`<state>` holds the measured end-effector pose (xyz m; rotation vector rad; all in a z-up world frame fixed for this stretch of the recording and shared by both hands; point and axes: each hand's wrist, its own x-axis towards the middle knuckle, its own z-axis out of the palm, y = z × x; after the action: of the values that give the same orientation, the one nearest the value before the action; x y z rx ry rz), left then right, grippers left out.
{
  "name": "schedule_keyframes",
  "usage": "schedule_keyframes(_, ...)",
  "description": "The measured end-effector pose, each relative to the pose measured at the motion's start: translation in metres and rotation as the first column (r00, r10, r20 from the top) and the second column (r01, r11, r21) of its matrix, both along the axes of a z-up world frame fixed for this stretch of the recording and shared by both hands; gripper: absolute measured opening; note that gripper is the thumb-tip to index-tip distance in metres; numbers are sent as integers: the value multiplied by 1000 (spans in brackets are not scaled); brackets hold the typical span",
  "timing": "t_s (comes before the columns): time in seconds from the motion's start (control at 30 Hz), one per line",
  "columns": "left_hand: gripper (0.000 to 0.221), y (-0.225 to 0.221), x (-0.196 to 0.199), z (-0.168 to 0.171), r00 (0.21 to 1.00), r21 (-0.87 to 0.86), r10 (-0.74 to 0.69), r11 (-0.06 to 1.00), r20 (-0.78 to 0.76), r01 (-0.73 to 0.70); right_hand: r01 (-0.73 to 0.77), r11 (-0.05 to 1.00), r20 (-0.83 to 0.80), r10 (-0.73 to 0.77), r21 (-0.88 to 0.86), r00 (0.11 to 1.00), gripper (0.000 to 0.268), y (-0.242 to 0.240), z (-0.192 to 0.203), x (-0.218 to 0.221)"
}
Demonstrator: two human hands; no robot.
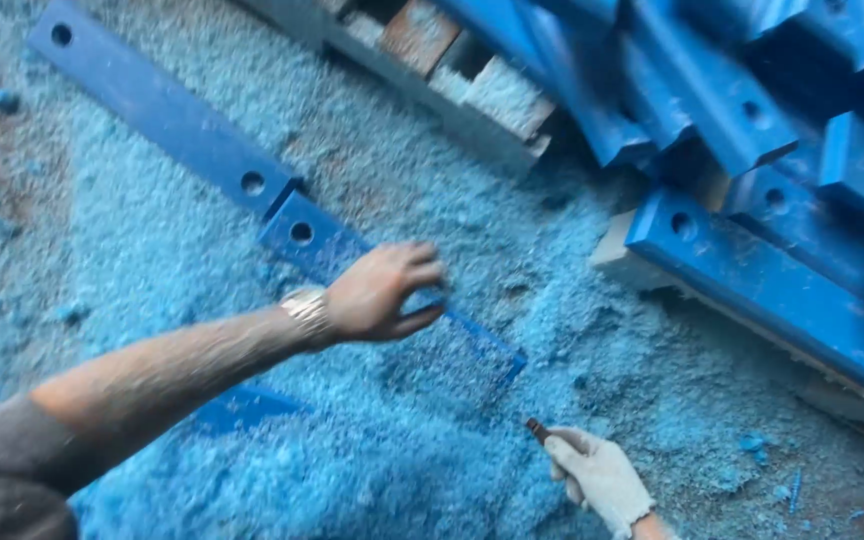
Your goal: Deburring the holes and edges of blue plastic blocks using a manual scraper tool on a production floor.
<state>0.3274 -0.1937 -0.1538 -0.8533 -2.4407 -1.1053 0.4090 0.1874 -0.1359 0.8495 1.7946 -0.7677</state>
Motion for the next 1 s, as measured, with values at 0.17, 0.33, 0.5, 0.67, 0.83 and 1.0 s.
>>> schedule_keyframes(0.17, 50, -72, 175, -124, 854, -474, 79, 856, 514, 206, 142, 986, -60, -147, -86, 987, 30, -11, -8, -1)
schedule_keyframes(0.33, 111, -77, 245, -127, 874, -495, 153, 862, 462, 111, -29, 999, -71, 27, -30, 997, 31, -33, -8, 0)
schedule_keyframes(0.5, 131, -67, 259, -137, 889, -544, 206, 837, 408, 56, -201, 979, -24, 201, 22, 979, 33, -61, -6, 3)
schedule_keyframes(0.67, 127, -61, 239, -163, 874, -677, 122, 685, 470, 269, -208, 978, -75, 208, 15, 975, 35, -68, -8, 3)
schedule_keyframes(0.83, 119, -84, 191, -141, 672, -413, 149, 875, 726, 252, -197, 979, -160, 204, 60, 966, 35, -52, -2, 0)
schedule_keyframes(1.0, 60, -112, 167, -205, -131, 510, -532, 844, 837, -167, -114, 993, -309, 114, 21, 944, 35, -38, 13, -4)
